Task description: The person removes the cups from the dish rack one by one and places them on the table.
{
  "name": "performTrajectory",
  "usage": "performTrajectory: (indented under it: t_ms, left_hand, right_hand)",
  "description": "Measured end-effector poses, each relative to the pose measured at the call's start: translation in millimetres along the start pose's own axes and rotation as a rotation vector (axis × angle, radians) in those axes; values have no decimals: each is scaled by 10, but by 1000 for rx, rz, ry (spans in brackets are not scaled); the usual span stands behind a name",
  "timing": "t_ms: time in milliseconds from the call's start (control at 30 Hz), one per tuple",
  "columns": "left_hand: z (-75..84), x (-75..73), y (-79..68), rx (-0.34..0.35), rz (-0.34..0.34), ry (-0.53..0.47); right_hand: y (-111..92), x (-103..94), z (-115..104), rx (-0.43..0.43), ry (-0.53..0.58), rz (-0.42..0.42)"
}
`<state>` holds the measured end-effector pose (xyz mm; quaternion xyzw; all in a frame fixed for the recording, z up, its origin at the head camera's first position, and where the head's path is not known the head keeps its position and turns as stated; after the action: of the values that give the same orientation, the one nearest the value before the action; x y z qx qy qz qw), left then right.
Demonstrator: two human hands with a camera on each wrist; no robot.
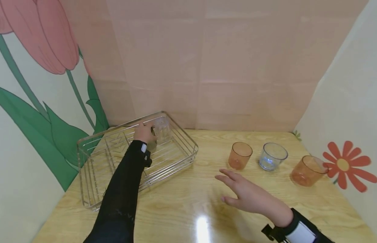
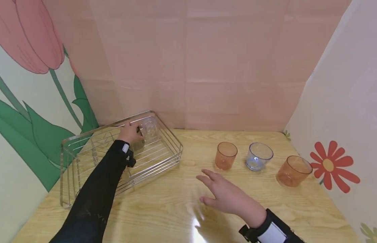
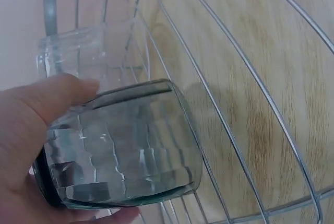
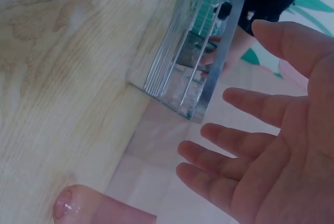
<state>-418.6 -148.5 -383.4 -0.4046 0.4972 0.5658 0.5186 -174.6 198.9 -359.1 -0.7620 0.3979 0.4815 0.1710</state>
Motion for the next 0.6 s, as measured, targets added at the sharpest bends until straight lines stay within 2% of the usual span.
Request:
performTrajectory:
  t_ms: [133,367,600]
  left_hand:
    - [33,-26,-46,-2,-33,51]
    - [117,-86,-161,-17,-128,50]
    - [131,-99,-206,16,-132,73]
  right_hand:
    - [6,43,4,-6,20,-26]
    - [5,68,7,-5,32,-38]
    - [-4,68,-4,-5,38,-44]
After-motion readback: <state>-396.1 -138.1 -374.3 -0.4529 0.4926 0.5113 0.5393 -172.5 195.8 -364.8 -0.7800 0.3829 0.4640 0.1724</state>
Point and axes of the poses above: each hand's wrist, its own y-axis towards the middle knuckle, its own x-axis out of the palm, z = x × y, the point moved 3 cm from there along y, towards the middle knuckle, and after that the axes turned 13 degrees about y, right-handed, at the moved point
